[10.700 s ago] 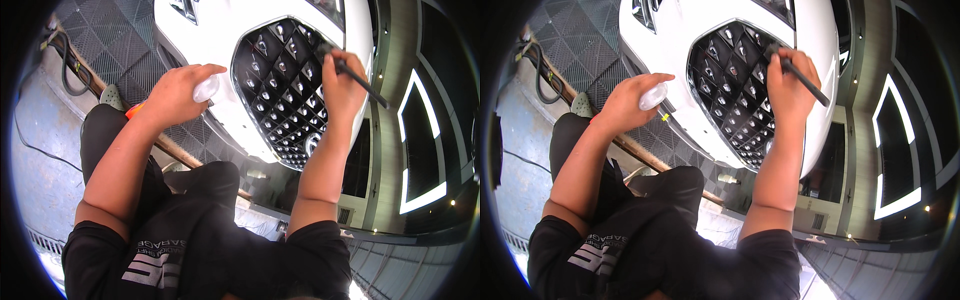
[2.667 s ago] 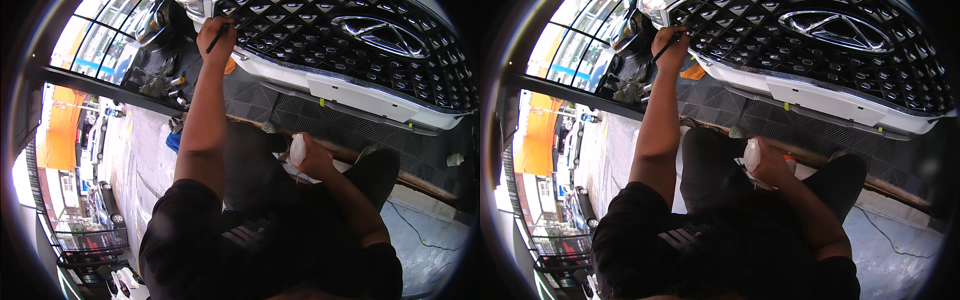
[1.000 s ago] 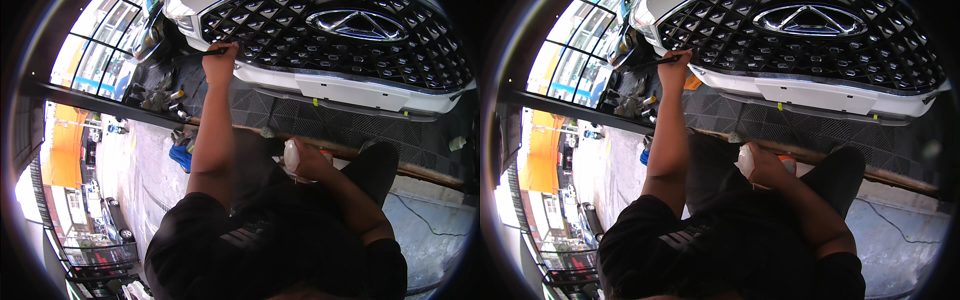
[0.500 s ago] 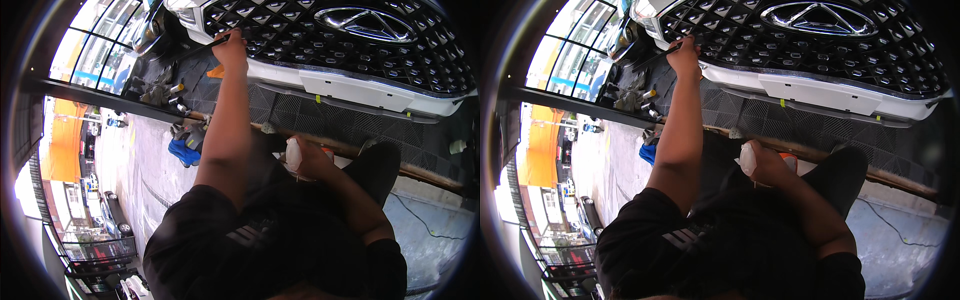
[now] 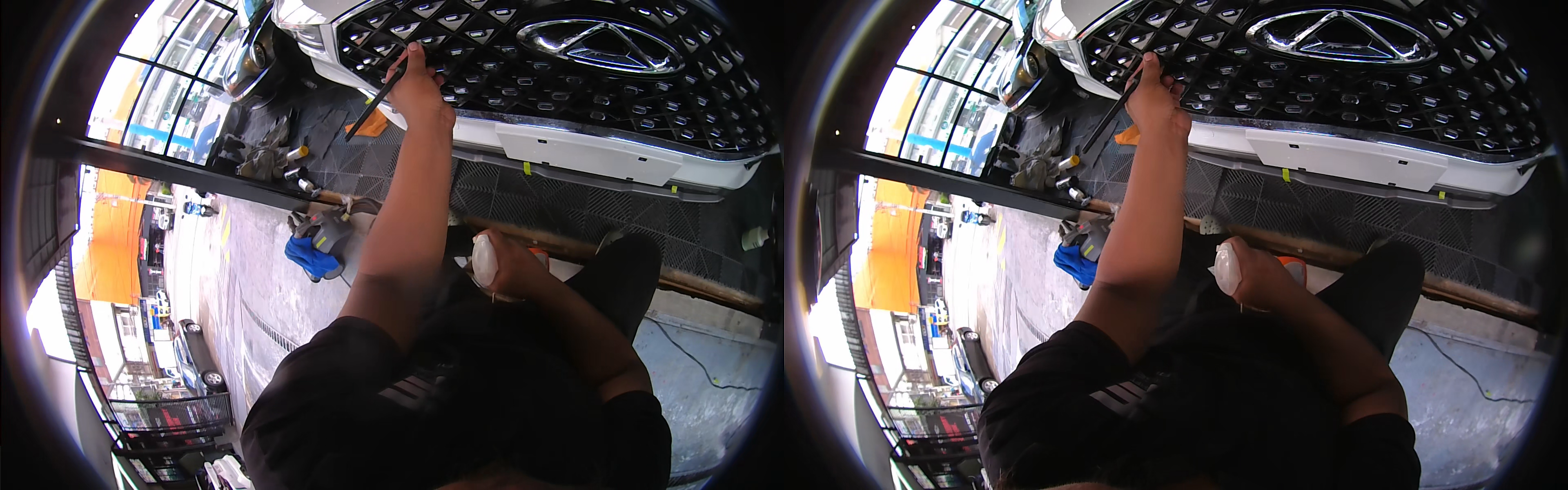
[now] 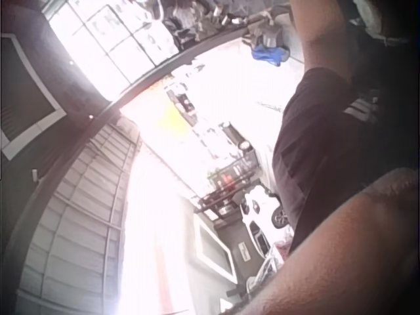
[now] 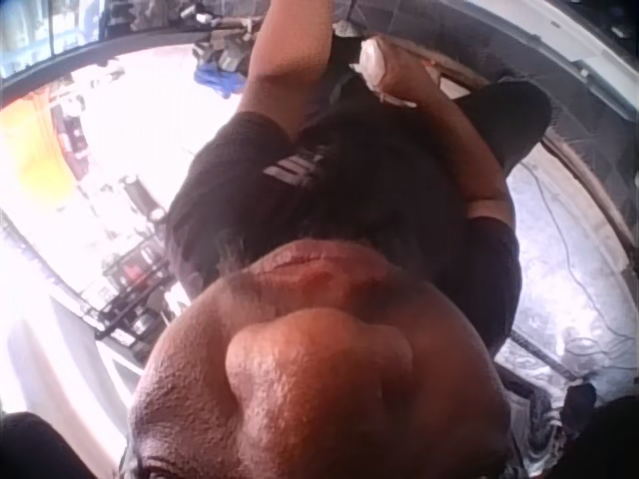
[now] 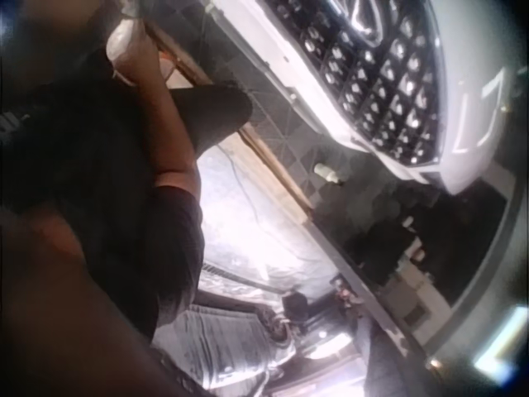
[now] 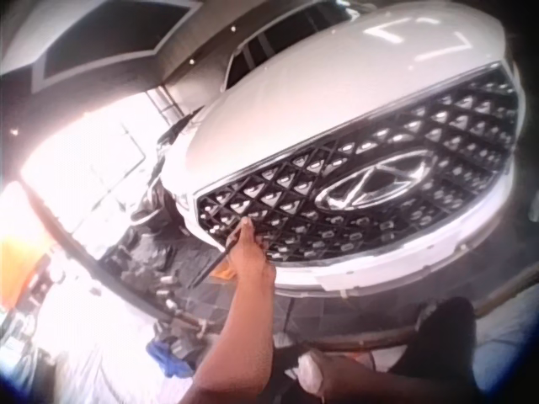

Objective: The person sits on the floor in front of a white car and uses a small brush and a spray bottle to clean the front grille. They repeatedly spray liquid onto the grille and scrub the individual diamond-shaped sections with the brush.

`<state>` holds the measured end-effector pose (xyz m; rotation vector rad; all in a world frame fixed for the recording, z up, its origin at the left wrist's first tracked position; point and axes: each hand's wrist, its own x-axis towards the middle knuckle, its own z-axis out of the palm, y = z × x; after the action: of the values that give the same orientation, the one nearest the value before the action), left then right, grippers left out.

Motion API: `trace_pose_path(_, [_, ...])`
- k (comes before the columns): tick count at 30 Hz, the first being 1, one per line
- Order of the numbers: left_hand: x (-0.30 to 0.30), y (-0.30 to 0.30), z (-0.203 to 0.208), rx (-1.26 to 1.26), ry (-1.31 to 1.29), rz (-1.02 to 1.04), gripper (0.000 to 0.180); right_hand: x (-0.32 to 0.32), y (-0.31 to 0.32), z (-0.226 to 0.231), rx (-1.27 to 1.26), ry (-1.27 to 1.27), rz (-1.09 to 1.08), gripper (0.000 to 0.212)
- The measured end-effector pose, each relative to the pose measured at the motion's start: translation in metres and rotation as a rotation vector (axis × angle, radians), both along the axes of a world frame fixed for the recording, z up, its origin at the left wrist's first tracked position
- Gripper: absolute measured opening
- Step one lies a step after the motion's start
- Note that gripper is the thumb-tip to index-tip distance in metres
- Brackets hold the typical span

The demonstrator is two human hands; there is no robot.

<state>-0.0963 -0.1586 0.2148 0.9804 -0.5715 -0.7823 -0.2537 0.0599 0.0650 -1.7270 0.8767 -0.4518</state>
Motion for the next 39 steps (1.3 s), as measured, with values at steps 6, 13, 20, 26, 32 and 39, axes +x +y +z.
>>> trace_pose_path(6, [0.032, 0.016, 0.006, 0.098, 0.039, -0.223, 0.022, -0.005, 0.0, 0.015, 0.071, 0.074, 0.023, 0.086])
trace_pose_path(13, [0.006, 0.013, -0.001, 0.079, 0.224, -0.212, 0.015, -0.006, -0.003, 0.01, 0.028, 0.044, 0.062, 0.085])
trace_pose_path(20, [0.013, 0.008, 0.01, -0.002, 0.314, -0.265, 0.015, -0.004, -0.001, 0.015, 0.05, 0.073, 0.051, 0.082])
trace_pose_path(26, [0.034, 0.011, 0.008, 0.038, 0.24, -0.301, 0.017, -0.001, -0.004, 0.017, 0.043, 0.022, 0.04, 0.076])
trace_pose_path(32, [0.031, 0.036, 0.0, 0.023, -0.074, -0.361, 0.027, -0.001, -0.006, 0.014, 0.016, 0.06, 0.06, 0.073])
trace_pose_path(39, [0.091, 0.049, -0.012, -0.04, -1.148, 0.19, 0.027, -0.001, -0.007, 0.02, 0.116, 0.118, 0.094, 0.074])
